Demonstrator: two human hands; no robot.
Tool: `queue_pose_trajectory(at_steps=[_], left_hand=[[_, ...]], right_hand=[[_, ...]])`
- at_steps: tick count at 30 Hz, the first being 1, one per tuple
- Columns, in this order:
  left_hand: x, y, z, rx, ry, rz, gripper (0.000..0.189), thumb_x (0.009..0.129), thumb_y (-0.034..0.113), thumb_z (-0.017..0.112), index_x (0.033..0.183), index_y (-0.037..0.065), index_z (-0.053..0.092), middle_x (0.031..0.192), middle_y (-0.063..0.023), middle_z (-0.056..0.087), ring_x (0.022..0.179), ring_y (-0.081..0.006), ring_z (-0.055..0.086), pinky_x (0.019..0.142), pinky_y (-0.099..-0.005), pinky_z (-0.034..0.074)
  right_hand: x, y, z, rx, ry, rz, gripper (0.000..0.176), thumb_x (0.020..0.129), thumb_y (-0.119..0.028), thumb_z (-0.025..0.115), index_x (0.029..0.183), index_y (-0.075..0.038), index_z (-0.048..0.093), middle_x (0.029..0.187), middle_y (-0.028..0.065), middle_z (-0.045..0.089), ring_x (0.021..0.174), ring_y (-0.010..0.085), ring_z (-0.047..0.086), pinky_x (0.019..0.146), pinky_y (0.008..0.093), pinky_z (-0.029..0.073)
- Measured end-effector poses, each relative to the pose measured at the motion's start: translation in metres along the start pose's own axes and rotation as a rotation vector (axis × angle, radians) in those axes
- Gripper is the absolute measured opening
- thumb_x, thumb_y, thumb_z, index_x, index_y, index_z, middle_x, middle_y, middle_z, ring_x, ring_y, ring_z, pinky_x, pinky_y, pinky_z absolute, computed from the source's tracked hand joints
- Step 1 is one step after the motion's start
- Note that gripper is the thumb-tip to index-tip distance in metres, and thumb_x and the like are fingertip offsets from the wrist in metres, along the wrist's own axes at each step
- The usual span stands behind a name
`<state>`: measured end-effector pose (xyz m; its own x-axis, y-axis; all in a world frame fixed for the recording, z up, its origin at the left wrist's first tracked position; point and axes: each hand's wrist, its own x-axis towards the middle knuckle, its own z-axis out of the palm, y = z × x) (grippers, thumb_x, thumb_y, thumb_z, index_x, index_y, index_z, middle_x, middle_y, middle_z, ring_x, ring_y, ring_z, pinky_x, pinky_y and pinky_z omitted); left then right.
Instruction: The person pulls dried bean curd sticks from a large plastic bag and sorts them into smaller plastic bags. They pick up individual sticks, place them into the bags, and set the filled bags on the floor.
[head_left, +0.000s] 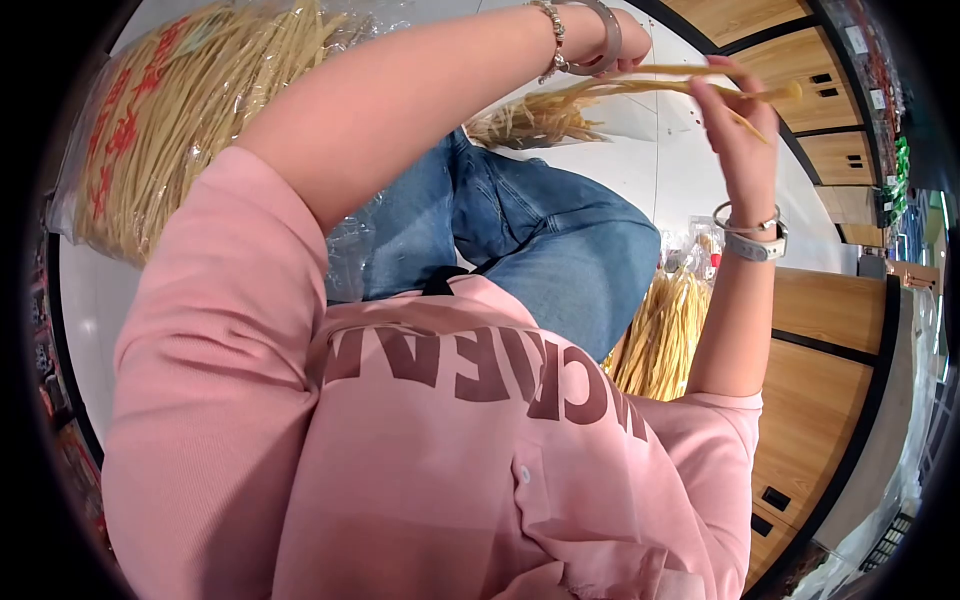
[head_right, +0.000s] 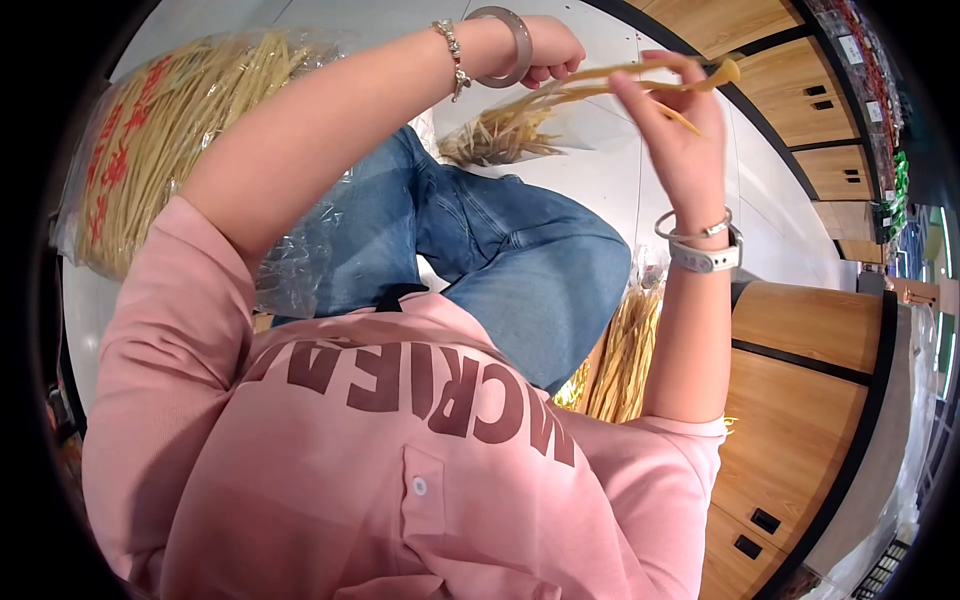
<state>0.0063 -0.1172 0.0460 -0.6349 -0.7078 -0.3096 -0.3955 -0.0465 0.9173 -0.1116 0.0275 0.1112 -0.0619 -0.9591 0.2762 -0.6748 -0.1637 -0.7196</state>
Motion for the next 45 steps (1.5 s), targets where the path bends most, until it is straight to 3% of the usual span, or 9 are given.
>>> queue_pose_trajectory(at_steps=[2,5,8,12,17,35,38,43,45], left_hand=[[-0.002,0.009,-0.003,0.137,-0.007,-0.038,0.020,0.075,0.012,0.047,0.079,0.006,0.066,0.082,-0.0137,0.065,0.073,-0.0255,0.063,0.063,-0.0360,0.049],[-0.005,0.008,-0.001,0.134,0.002,-0.008,0.020,0.074,0.011,0.046,0.074,0.004,0.065,0.076,-0.0142,0.065,0.069,-0.0258,0.062,0.060,-0.0365,0.047],[0.012,-0.011,-0.001,-0.028,-0.045,0.049,0.018,0.078,0.018,0.048,0.080,0.001,0.056,0.073,-0.0036,0.053,0.047,-0.0101,0.036,0.050,-0.0273,0.041],[-0.011,0.001,0.002,0.046,0.003,0.025,0.017,0.078,0.018,0.048,0.079,0.003,0.057,0.073,-0.0030,0.054,0.049,-0.0100,0.038,0.052,-0.0277,0.042],[-0.015,0.002,0.002,0.095,-0.036,0.031,0.014,0.077,0.015,0.047,0.076,0.004,0.056,0.071,-0.0034,0.054,0.050,-0.0108,0.038,0.052,-0.0282,0.042],[-0.002,0.003,0.025,0.655,-0.073,0.287,0.009,0.071,0.008,0.044,0.074,0.006,0.053,0.060,-0.0044,0.050,0.049,-0.0140,0.040,0.047,-0.0300,0.040],[0.000,0.001,0.031,0.517,-0.061,0.255,0.015,0.069,0.006,0.044,0.080,0.005,0.054,0.060,-0.0052,0.051,0.050,-0.0151,0.042,0.046,-0.0311,0.040],[-0.012,0.014,0.043,0.685,-0.132,0.166,0.025,0.069,0.004,0.043,0.090,0.005,0.057,0.079,-0.0102,0.060,0.070,-0.0190,0.056,0.064,-0.0320,0.045],[-0.018,0.012,0.047,0.564,-0.130,0.169,0.027,0.069,0.004,0.043,0.093,0.006,0.057,0.084,-0.0107,0.060,0.078,-0.0202,0.056,0.069,-0.0320,0.045]], right_hand=[[-0.001,-0.004,-0.002,0.162,0.121,-0.046,0.026,0.081,-0.019,0.061,0.095,0.001,0.052,0.065,0.0067,0.057,0.048,0.0052,0.047,0.046,0.0170,0.038],[-0.002,0.003,-0.001,0.351,0.201,-0.015,0.016,0.087,-0.013,0.050,0.090,0.003,0.052,0.068,0.0080,0.058,0.049,0.0105,0.055,0.046,0.0193,0.043],[-0.002,0.015,0.009,0.311,0.108,0.060,0.017,0.084,-0.013,0.053,0.092,0.003,0.052,0.070,0.0085,0.059,0.052,0.0104,0.056,0.047,0.0198,0.043],[-0.014,-0.005,0.004,0.263,0.178,-0.137,0.037,0.077,-0.011,0.064,0.110,-0.001,0.051,0.081,0.0019,0.055,0.060,0.0036,0.051,0.051,0.0151,0.040],[-0.022,-0.034,-0.020,-0.024,0.279,-0.018,0.018,0.086,-0.016,0.054,0.094,-0.001,0.060,0.055,-0.0034,0.048,0.046,0.0022,0.042,0.043,0.0160,0.036],[-0.002,0.038,0.049,-0.109,-0.263,0.237,0.019,0.084,-0.012,0.048,0.090,0.005,0.056,0.072,0.0139,0.062,0.065,0.0207,0.062,0.060,0.0295,0.049],[0.009,0.081,0.061,-0.340,-0.520,0.194,0.020,0.083,-0.004,0.047,0.101,0.002,0.054,0.085,0.0122,0.063,0.077,0.0159,0.060,0.069,0.0263,0.049],[0.014,0.086,0.077,-0.862,-0.748,-0.431,0.026,0.073,-0.011,0.058,0.099,-0.007,0.057,0.097,0.0053,0.057,0.099,0.0197,0.051,0.084,0.0314,0.040],[0.017,0.083,0.084,-0.750,-0.781,-0.292,0.030,0.076,-0.022,0.057,0.104,-0.009,0.056,0.105,0.0047,0.055,0.102,0.0181,0.049,0.086,0.0311,0.039]])
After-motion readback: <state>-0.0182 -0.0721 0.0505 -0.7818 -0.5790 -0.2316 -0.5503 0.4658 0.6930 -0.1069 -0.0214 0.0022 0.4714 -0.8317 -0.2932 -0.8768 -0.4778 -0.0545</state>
